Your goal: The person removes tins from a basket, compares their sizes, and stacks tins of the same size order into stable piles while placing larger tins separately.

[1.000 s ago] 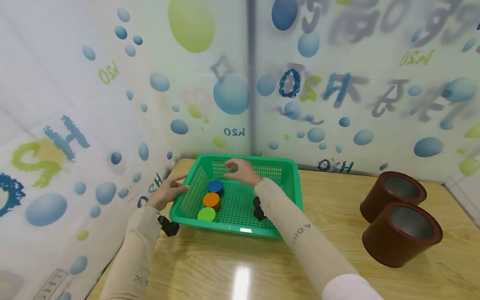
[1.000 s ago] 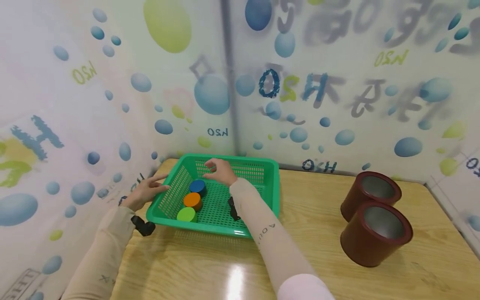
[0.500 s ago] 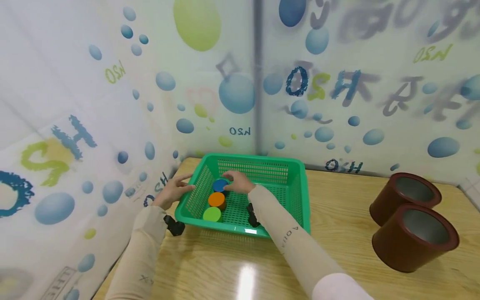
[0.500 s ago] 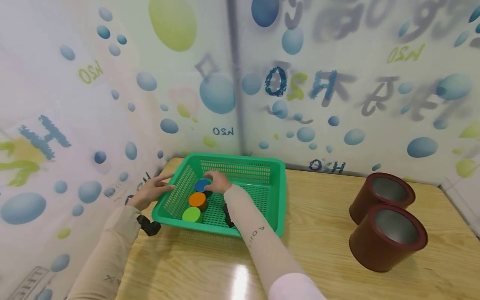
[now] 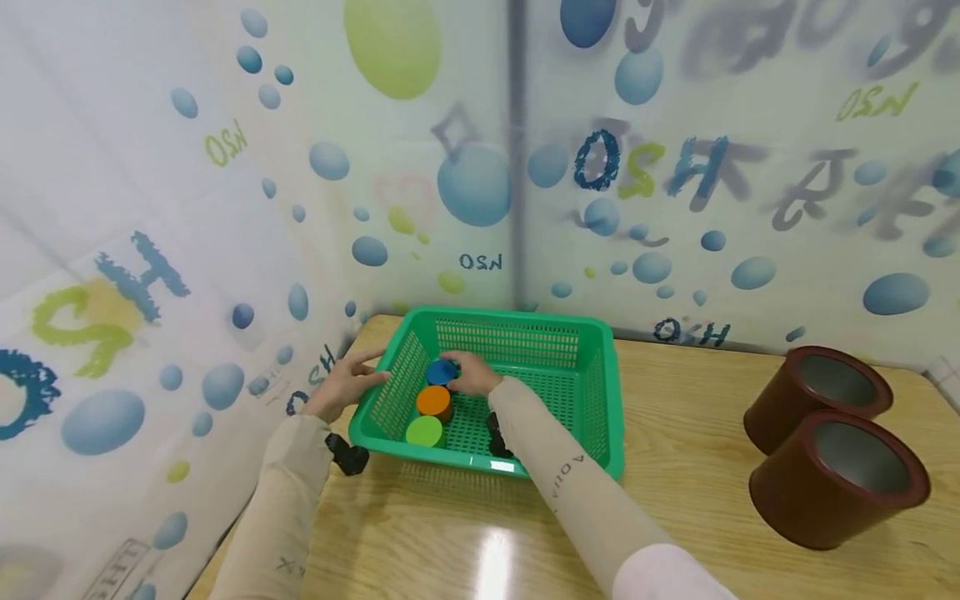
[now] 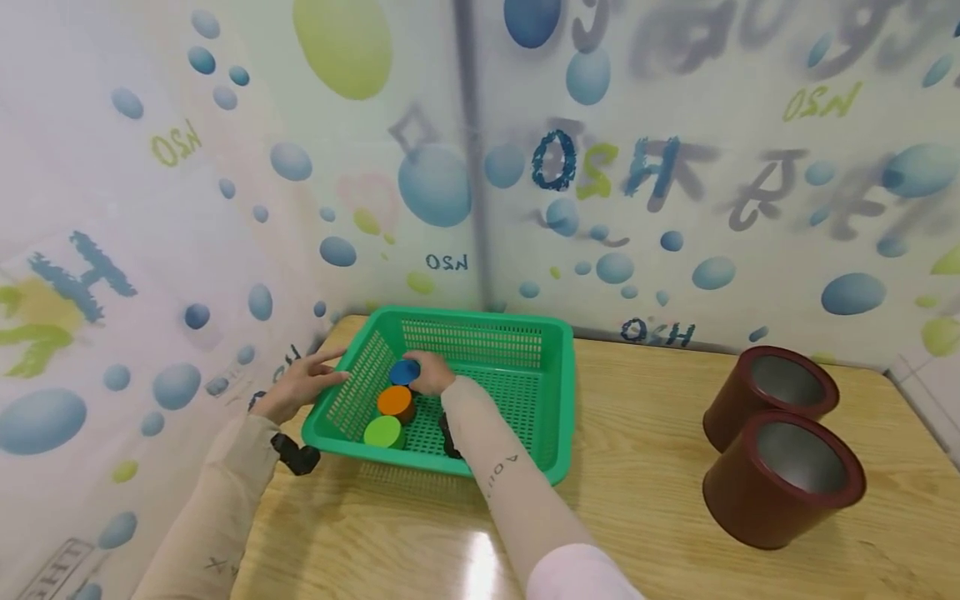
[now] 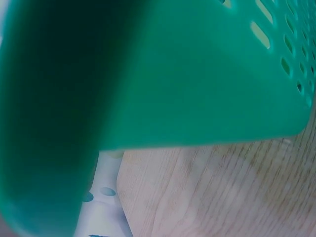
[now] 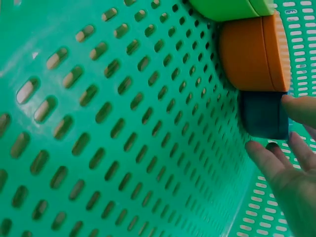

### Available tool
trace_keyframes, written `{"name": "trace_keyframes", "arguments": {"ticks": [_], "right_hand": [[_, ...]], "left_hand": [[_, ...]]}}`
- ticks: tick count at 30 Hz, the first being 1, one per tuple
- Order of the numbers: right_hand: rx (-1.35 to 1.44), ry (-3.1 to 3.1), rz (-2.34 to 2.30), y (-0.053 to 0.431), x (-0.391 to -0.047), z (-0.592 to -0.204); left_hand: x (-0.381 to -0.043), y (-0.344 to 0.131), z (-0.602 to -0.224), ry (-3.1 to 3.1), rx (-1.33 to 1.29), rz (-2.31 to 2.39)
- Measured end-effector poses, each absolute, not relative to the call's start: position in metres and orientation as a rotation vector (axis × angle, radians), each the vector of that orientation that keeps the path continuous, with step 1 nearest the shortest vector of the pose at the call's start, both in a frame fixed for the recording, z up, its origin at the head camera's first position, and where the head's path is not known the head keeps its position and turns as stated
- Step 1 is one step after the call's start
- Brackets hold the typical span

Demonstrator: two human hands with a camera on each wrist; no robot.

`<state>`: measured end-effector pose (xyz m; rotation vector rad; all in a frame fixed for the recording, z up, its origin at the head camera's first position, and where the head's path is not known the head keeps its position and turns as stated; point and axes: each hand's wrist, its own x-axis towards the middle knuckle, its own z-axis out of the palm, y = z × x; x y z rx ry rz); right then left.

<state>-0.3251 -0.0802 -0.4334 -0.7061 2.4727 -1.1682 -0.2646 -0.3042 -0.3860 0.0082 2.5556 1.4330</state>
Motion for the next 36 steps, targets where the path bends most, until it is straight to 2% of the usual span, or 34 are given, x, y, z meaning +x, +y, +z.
{"name": "trace_keyframes", "arguments": {"ticks": [15, 36], "right_hand": [[-0.582, 2.552, -1.071, -0.074, -0.324, -0.432], [-0.62, 2.505, -1.209, -0.054, -0.326, -0.419]], "left_hand": [[-0.264, -0.3, -0.382, 2.565, 0.003, 1.437], [-0.264, -0.303, -0.386, 2.563, -0.01, 1.435]]}}
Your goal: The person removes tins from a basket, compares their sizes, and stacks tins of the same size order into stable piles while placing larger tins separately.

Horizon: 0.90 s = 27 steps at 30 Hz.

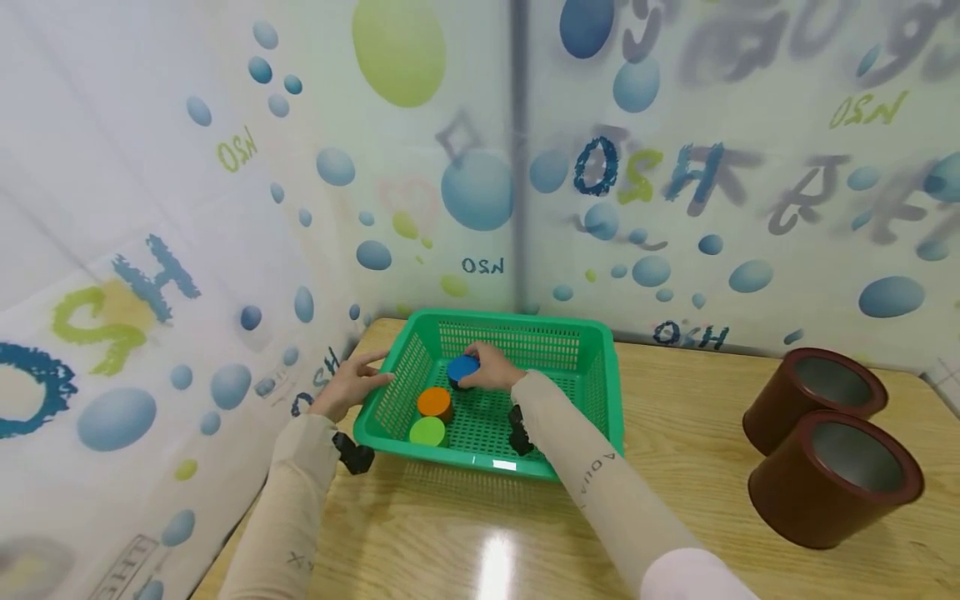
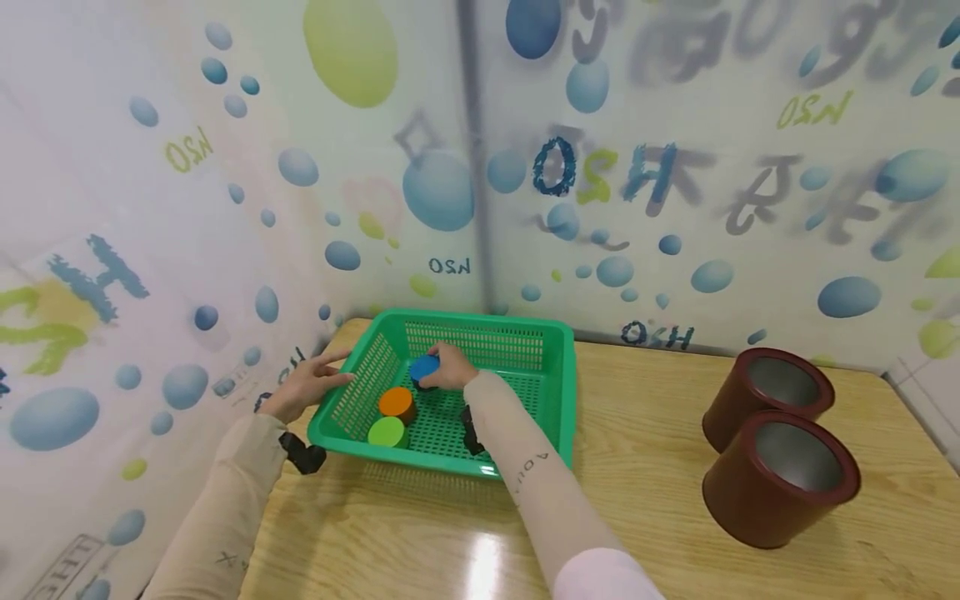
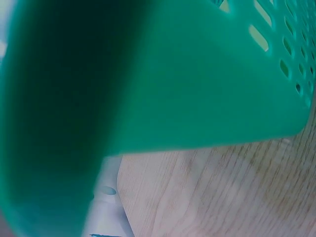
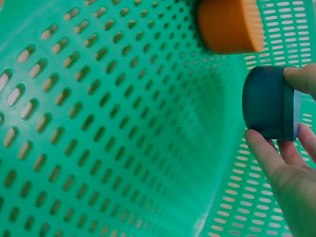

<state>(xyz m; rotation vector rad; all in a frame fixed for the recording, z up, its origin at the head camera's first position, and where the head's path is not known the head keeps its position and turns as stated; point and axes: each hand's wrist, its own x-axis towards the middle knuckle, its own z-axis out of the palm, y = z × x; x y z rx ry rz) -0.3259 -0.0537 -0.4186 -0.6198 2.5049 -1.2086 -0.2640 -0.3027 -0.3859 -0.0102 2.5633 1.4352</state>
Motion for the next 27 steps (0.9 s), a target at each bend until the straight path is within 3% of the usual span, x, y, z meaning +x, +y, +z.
{"name": "trace_keyframes", "arguments": {"ticks": [12, 20, 27], "right_hand": [[-0.727, 2.475, -1.342, -0.026, -0.322, -0.363], [-0.715, 2.49, -1.439, 0.021, -0.315, -0.319], [-0.687, 2.591, -1.435, 0.071, -0.307, -0.309]], "left_hand": [[-0.262, -0.3, -0.382, 2.557, 0.014, 1.438], [-0.263, -0.297, -0.384, 2.56, 0.033, 1.424], [-0.261, -0.299, -0.382, 2.582, 0.022, 1.403]]}}
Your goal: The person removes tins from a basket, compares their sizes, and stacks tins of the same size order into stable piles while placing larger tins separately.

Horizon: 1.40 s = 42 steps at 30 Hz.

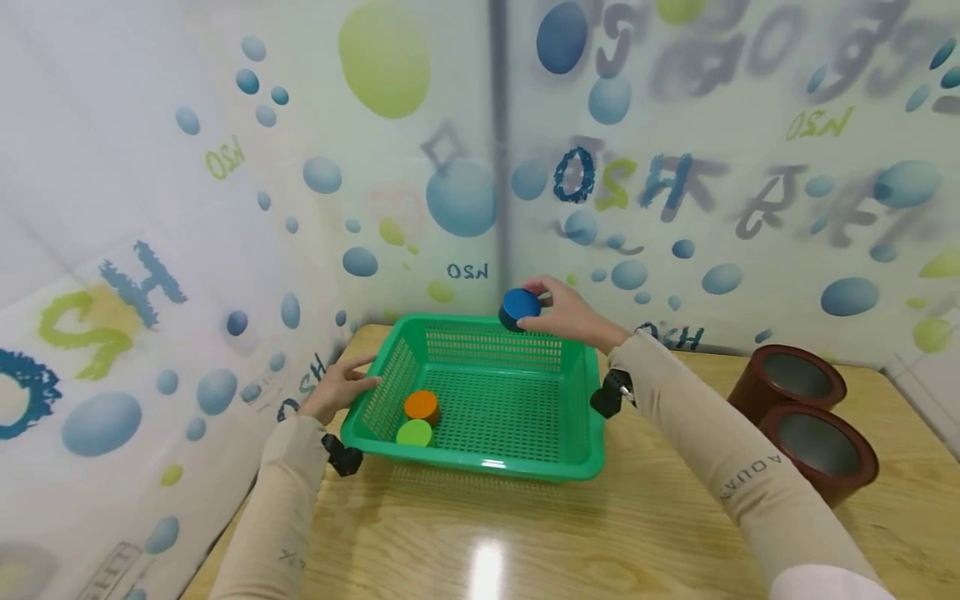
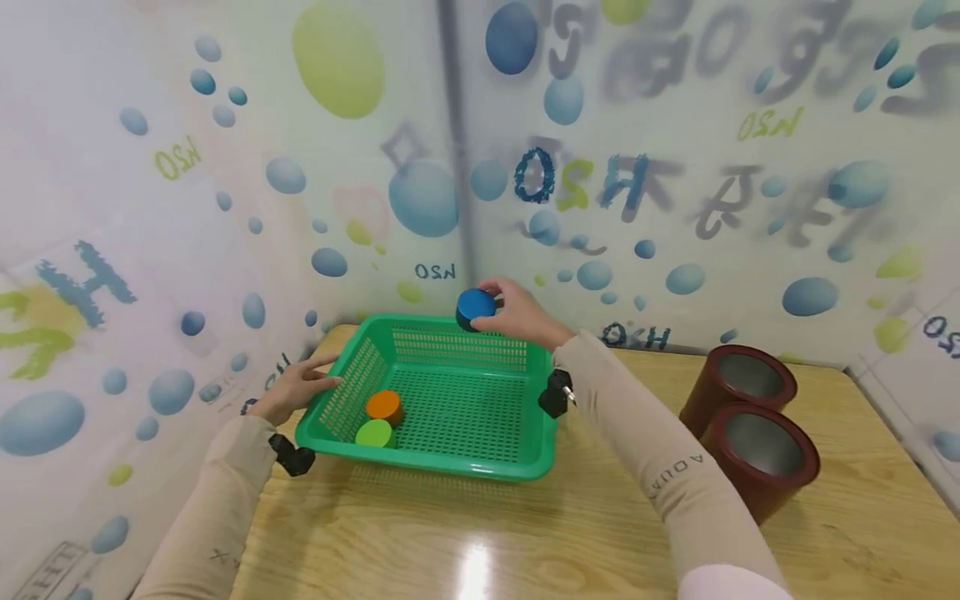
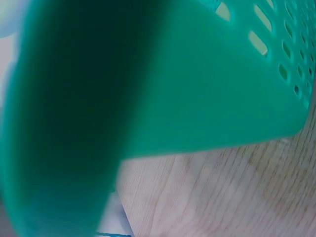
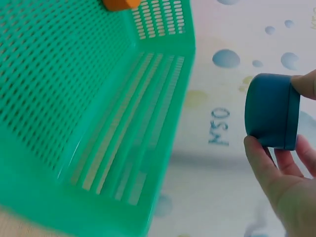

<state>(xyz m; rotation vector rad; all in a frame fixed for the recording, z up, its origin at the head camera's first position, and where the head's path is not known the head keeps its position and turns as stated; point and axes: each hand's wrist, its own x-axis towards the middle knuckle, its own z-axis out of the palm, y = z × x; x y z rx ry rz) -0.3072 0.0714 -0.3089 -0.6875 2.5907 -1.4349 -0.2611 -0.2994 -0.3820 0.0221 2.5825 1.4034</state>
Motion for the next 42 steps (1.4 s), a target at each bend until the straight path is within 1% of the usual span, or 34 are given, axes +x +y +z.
{"name": "trace_keyframes", "arguments": {"ticks": [6, 12, 16, 22, 29, 36, 42], "right_hand": [[-0.64, 2.635, -1.401, 0.112, -0.291, -0.309], [-0.507, 2.706, -1.395, 0.144, -0.275, -0.316], [-0.379, 2.745, -1.428, 0.163, -0.263, -0.326], [-0.207, 2.765, -1.446, 0.185, -0.249, -0.351], [-0.095, 2.749, -1.399, 0.197, -0.239, -0.385], [-0.094, 2.712, -1.316, 0.199, -0.231, -0.418], [-0.094, 2.659, -1.287, 0.197, -0.224, -0.435]], "left_hand": [[-0.261, -0.302, -0.382, 2.596, 0.039, 1.393], [-0.262, -0.301, -0.384, 2.586, 0.039, 1.399], [-0.262, -0.299, -0.385, 2.581, 0.03, 1.409], [-0.263, -0.3, -0.385, 2.581, 0.022, 1.416], [-0.263, -0.3, -0.383, 2.578, 0.015, 1.403], [-0.263, -0.3, -0.383, 2.573, 0.006, 1.398], [-0.263, -0.299, -0.382, 2.591, 0.011, 1.372]]}}
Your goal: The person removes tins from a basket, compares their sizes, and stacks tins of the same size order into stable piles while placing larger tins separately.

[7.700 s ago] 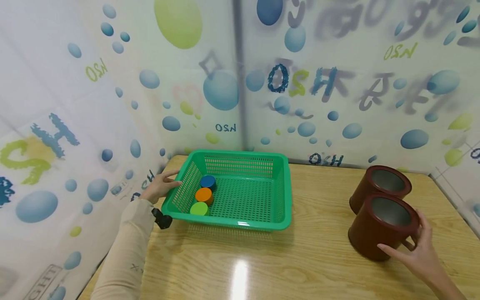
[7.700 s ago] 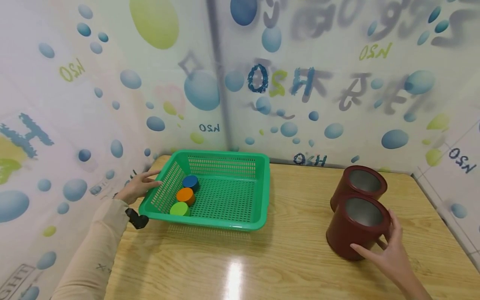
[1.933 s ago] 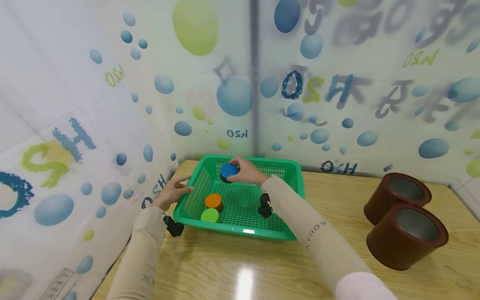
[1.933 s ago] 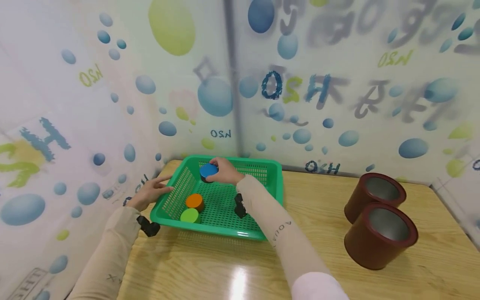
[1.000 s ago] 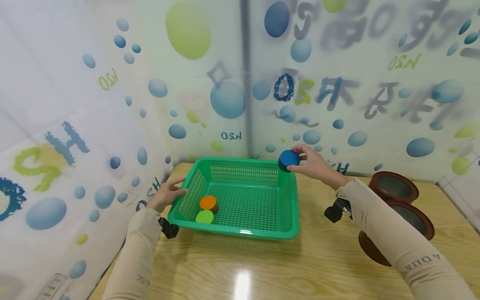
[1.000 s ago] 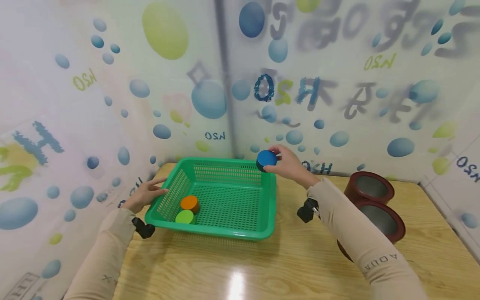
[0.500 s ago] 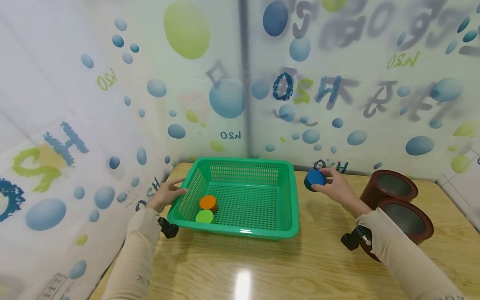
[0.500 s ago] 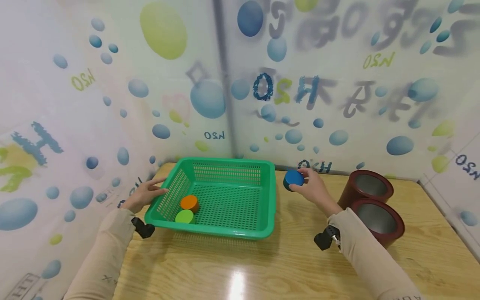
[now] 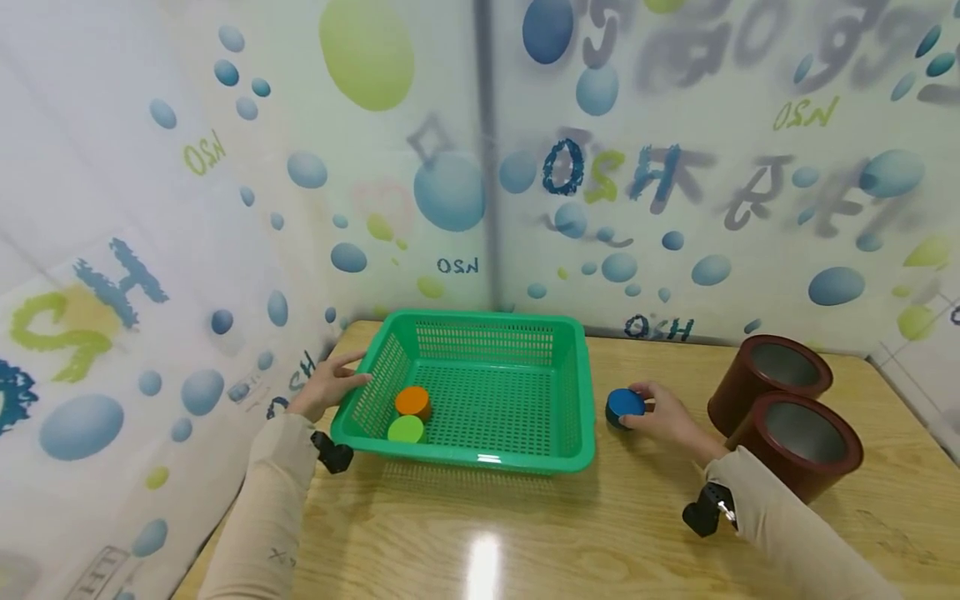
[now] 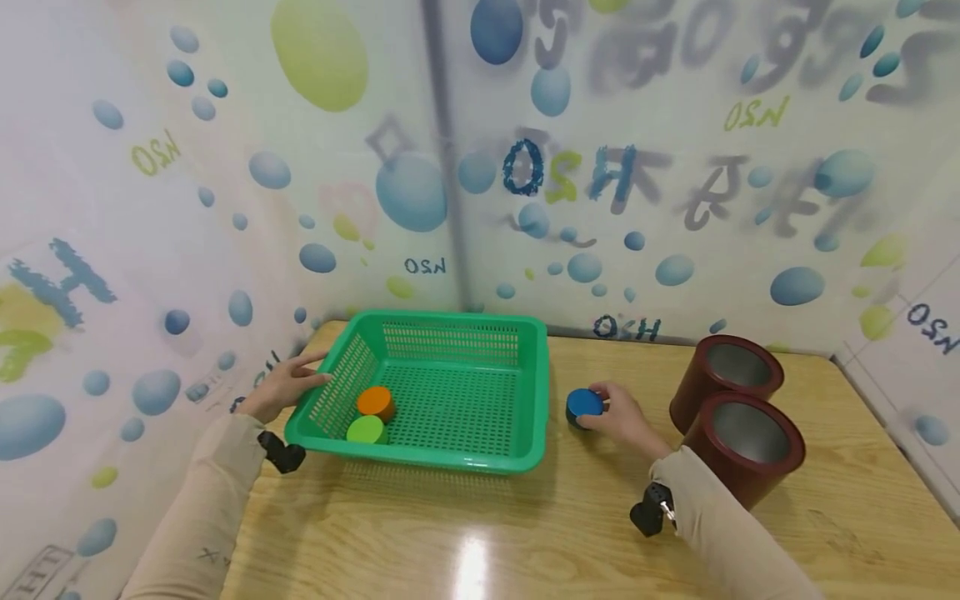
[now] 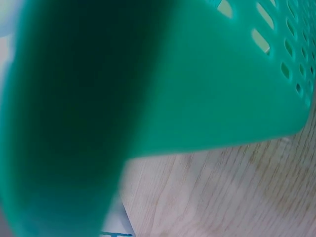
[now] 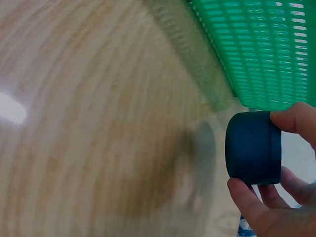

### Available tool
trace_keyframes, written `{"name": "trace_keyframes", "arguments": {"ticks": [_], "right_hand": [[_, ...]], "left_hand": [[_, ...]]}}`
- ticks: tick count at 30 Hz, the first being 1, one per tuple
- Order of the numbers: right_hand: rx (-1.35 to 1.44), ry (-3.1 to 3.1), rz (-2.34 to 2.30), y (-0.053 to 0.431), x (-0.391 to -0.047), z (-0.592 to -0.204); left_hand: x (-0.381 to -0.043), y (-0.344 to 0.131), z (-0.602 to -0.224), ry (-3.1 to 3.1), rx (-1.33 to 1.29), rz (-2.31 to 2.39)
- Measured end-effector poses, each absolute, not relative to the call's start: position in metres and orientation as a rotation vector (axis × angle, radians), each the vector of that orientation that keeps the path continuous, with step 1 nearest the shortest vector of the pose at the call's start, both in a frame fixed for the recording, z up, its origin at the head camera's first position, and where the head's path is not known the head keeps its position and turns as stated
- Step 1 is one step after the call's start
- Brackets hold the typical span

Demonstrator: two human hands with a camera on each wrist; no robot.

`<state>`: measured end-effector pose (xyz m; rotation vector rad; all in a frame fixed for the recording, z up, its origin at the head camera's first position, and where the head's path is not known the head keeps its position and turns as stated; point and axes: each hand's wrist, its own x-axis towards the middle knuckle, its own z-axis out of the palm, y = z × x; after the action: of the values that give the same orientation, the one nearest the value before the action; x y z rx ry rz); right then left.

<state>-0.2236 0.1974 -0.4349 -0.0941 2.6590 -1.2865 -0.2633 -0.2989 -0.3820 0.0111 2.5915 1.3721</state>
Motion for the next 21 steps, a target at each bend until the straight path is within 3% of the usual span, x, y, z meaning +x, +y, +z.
{"name": "trace_keyframes", "arguments": {"ticks": [21], "right_hand": [[-0.179, 2.581, -1.361, 0.199, -0.214, -0.454]], "left_hand": [[-0.263, -0.3, -0.383, 2.593, 0.042, 1.377]]}}
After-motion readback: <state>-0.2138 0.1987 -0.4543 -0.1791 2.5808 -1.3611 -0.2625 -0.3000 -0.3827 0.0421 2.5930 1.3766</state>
